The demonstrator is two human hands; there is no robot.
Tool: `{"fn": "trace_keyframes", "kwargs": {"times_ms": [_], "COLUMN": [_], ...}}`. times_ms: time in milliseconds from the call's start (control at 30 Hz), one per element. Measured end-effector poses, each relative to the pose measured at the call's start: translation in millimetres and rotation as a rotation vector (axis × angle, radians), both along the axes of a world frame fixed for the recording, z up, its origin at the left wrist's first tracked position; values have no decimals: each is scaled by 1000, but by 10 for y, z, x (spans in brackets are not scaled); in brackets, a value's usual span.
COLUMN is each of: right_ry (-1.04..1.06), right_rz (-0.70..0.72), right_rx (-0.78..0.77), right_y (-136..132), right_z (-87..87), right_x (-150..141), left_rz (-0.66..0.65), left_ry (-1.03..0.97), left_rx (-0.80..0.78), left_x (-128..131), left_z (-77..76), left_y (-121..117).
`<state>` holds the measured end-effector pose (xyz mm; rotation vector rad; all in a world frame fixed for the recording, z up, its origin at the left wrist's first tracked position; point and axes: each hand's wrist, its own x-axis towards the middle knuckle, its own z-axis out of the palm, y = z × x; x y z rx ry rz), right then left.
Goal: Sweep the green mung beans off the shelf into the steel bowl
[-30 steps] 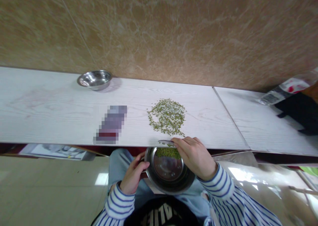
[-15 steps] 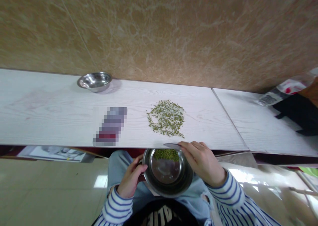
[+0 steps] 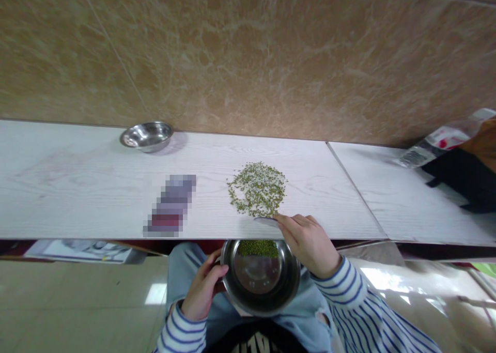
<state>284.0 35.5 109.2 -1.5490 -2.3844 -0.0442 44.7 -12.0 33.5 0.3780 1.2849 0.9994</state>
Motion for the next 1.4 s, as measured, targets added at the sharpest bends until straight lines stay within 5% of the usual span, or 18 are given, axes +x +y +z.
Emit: {"fn": "trace_keyframes", "kwargs": {"times_ms": [567,1400], "right_ry": [-67,3], "right_rz": [-2,104], "right_rx": [36,80], "right_y": [512,186], "right_z": [85,43], "right_x": [-308,-210], "left_rz": [18,-65], "left_ry": [4,-4], "left_rx": [-25,7], "left_x": [-48,-72], "left_z": [5,16], "left_y": [0,24]}}
